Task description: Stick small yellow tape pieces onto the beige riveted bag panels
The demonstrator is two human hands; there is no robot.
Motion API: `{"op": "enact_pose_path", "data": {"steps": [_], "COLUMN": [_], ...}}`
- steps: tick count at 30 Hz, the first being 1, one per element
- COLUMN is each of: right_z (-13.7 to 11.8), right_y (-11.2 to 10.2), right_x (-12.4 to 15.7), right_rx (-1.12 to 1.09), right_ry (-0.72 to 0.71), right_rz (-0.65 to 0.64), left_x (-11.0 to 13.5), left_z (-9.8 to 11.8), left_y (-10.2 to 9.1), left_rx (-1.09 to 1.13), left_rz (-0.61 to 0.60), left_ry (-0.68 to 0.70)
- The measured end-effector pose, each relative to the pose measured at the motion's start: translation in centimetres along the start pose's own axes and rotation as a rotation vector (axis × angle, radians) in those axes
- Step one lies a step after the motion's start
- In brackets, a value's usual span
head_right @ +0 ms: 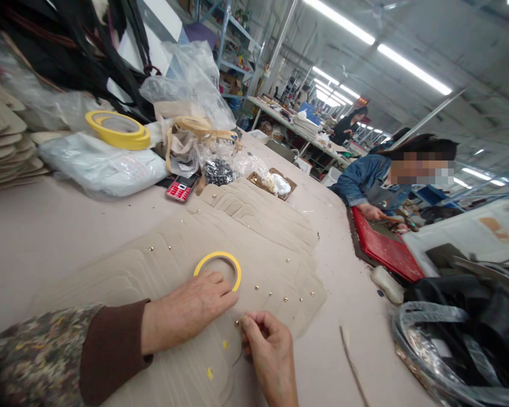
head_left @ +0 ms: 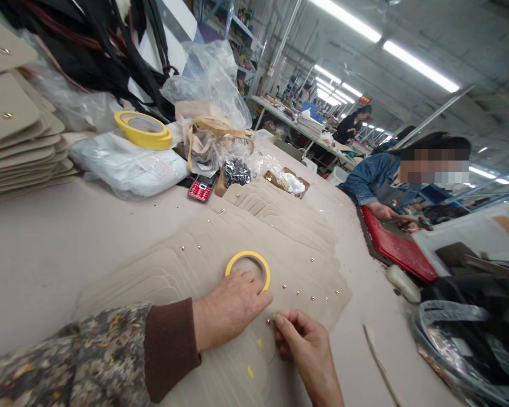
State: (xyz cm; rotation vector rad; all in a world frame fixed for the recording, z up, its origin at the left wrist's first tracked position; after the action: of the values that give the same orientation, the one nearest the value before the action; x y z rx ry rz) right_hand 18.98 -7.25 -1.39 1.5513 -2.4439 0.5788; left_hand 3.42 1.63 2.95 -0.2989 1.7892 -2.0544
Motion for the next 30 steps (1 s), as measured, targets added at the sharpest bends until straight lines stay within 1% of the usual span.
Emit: {"op": "enact_pose_path", "data": {"steps": [4,9,12,16,19,22,27,28,30], "right_z": [-0.2,-1.0,-1.1,-0.7,-0.4,-0.4,-0.6,-0.6,-0.6], "right_y": [0.4,1.0,1.5,2.0,2.2,1.5,-0.8,-1.0,-0.8], "right_x": [0.2,0.8,1.0,1.3,1.3,1.0,1.3,1.6,2.2], "right_rx": [0.129,0.340,0.484,0.617,0.651,0.630,0.365,0.359,0.402], "right_ry": [-0.030,-0.167,-0.274,-0.439,-0.503,-0.491,-0.279,-0.276,-0.337], "right_rz": [-0.050,-0.051,-0.085,-0.044,-0.019,0.022,0.107,0.118,0.121], "left_x": [0.3,0.5,0.4,0.5,0.7,0.8,0.9,0.9,0.9], "left_z": [-0.2,-0.5,-0.5,-0.4,-0.3,-0.2,-0.3,-0.3,-0.3], "left_y": [0.2,0.4,0.5,0.4,0.1,0.0,0.1,0.2,0.2], "left_rx": [-0.018,-0.033,-0.035,-0.040,-0.042,-0.034,-0.044,-0.045,-0.045], "left_rz": [0.014,0.029,0.034,0.043,0.009,-0.006,0.011,0.005,-0.011], "left_ry": [0.009,0.035,0.040,0.052,0.074,0.095,0.085,0.084,0.079]}}
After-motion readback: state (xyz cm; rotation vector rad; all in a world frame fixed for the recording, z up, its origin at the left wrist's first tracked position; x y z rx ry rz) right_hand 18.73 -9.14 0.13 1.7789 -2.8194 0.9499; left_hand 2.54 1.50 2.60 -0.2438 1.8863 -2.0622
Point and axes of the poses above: each hand's wrist, its own x-axis away from the middle knuckle, its own y-axis out of the palm, z = x × y, the point moved 4 cm from there along -x, towards the middle knuckle, and after that the axes turned 7 degrees about -x, right-handed, at the moved point
